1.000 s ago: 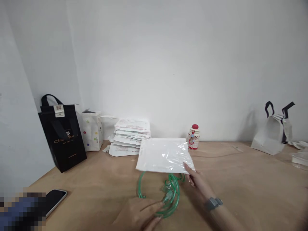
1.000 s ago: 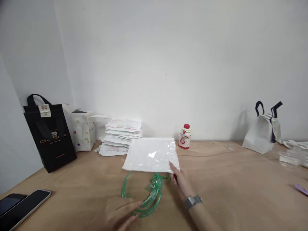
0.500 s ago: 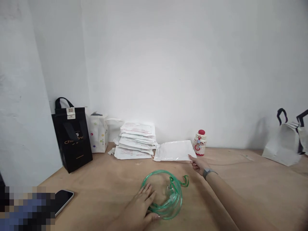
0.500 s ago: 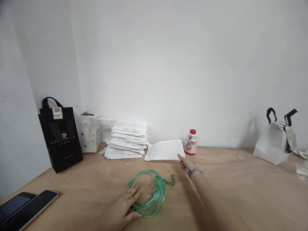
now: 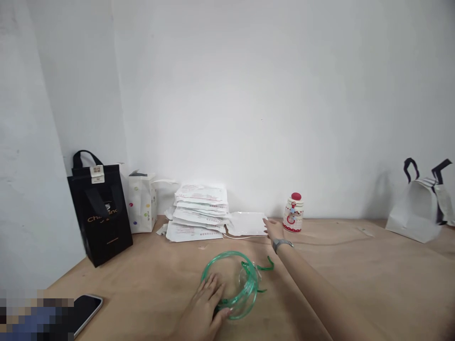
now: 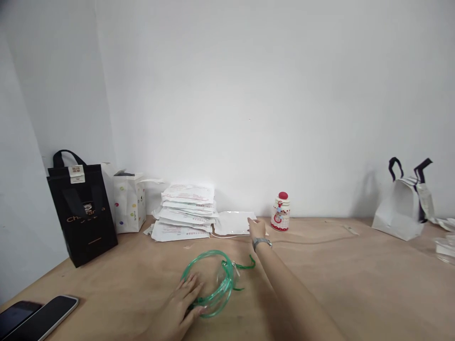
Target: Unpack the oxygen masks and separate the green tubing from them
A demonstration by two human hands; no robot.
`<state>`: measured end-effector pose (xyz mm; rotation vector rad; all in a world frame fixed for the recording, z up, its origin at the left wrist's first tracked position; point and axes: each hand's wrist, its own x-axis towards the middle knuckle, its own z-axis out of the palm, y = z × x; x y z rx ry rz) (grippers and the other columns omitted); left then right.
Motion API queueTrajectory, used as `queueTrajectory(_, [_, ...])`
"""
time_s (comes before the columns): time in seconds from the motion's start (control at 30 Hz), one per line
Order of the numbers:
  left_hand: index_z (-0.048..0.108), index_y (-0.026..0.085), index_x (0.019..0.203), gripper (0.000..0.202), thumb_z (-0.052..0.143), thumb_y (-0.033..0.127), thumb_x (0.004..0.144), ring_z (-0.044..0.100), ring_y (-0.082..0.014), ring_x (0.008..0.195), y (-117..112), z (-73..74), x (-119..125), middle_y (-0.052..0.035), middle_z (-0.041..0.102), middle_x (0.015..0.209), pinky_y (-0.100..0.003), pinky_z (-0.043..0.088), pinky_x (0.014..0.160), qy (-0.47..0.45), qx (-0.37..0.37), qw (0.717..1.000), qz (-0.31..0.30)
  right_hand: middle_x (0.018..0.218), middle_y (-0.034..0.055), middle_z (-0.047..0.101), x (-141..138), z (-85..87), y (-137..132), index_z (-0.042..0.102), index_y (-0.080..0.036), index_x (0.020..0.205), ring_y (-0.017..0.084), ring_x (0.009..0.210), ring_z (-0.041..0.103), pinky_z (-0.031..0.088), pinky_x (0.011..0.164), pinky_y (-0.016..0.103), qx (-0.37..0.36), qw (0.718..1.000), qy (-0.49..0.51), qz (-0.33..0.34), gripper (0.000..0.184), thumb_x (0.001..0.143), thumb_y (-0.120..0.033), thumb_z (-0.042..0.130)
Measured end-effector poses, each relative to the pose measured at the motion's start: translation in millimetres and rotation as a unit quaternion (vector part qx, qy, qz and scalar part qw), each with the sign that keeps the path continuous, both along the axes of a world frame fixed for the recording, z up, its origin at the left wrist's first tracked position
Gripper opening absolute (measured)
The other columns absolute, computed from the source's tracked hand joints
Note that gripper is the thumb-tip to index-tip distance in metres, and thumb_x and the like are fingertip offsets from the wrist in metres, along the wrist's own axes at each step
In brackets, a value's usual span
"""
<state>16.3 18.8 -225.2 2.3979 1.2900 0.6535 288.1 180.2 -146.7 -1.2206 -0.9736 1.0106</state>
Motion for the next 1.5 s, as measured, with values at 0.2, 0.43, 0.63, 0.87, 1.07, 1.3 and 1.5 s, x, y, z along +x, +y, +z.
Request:
queueTrajectory(0.2, [0.041,0.024,0.133,0.06,0.047,0.055,0.081,0.028,-0.0292,0.132,4,-2.1,1,-0.0108,0.034,0.142,-0.05,0.025,0.108,0.004,-0.002,1.0,-0.009,0.115,0.0069,0.057,-70,36.1,13,0.059,-0.018,0.102,0.017,0.093,0.058,0.051,0.076,0.034,0.036,0.995,0.044,0.087,0.022,0.085,-0.031,0.054])
queueTrajectory(0.43, [0.04,0.017,0.134,0.069,0.045,0.06,0.079,0.026,-0.0309,0.133,4,3.5,0,-0.0141,0.033,0.142,-0.05,0.022,0.109,0.02,-0.01,0.999,-0.023,0.124,0.0081,0.051,-129,50.7,22,0.062,-0.021,0.1,0.017,0.09,0.059,0.053,0.07,0.031,0.036,0.981,0.103,0.161,0.025,0.081,-0.036,0.057])
queueTrajectory(0.63, [0.031,0.016,0.138,0.081,0.057,0.056,0.072,0.027,-0.0302,0.133,0,12.3,2,-0.0111,0.03,0.144,-0.047,0.021,0.11,0.005,-0.036,0.999,-0.018,0.117,0.0078,0.059,-144,57.8,17,0.061,-0.018,0.086,0.017,0.095,0.059,0.052,0.078,0.031,0.055,0.975,0.135,0.166,0.014,0.082,-0.03,0.057])
queueTrajectory(0.87, [0.042,0.015,0.133,0.07,0.063,0.041,0.071,0.028,-0.0257,0.133,6,5.7,0,-0.009,0.037,0.141,-0.04,0.017,0.112,-0.027,-0.041,0.996,0.076,0.118,0.0047,0.061,-120,78.0,-36,0.059,-0.022,0.078,0.018,0.108,0.055,0.048,0.09,0.033,0.125,0.958,0.19,0.176,0.01,0.082,-0.03,0.055])
queueTrajectory(1.07, [0.047,0.005,0.126,0.061,0.055,0.038,0.076,0.014,-0.0331,0.136,41,-3.5,-43,-0.0209,0.031,0.143,-0.047,0.008,0.11,-0.085,-0.035,0.974,0.207,0.118,0.005,0.061,-74,86.9,-84,0.057,-0.023,0.078,0.021,0.111,0.054,0.05,0.085,0.039,0.127,0.953,0.215,0.169,0.003,0.081,-0.025,0.056])
queueTrajectory(1.3, [0.054,0.006,0.117,0.056,0.06,0.027,0.066,0.008,-0.0331,0.137,55,4.4,-70,-0.022,0.035,0.141,-0.044,-0.001,0.11,-0.218,-0.042,0.944,0.245,0.106,0.0083,0.067,-23,11.3,-126,0.064,-0.019,0.082,0.021,0.099,0.061,0.05,0.076,0.029,-0.005,0.978,0.138,0.157,0.018,0.081,-0.034,0.054])
queueTrajectory(1.5, [0.068,0.015,0.098,0.049,0.066,0.046,0.059,0.031,-0.0338,0.13,37,27.7,-44,-0.0136,0.054,0.129,-0.04,0.02,0.11,-0.398,-0.104,0.897,0.161,0.092,0.009,0.071,-11,-37.0,-157,0.066,-0.018,0.084,0.025,0.087,0.064,0.048,0.078,0.036,-0.076,0.964,0.139,0.212,0.024,0.074,-0.036,0.055])
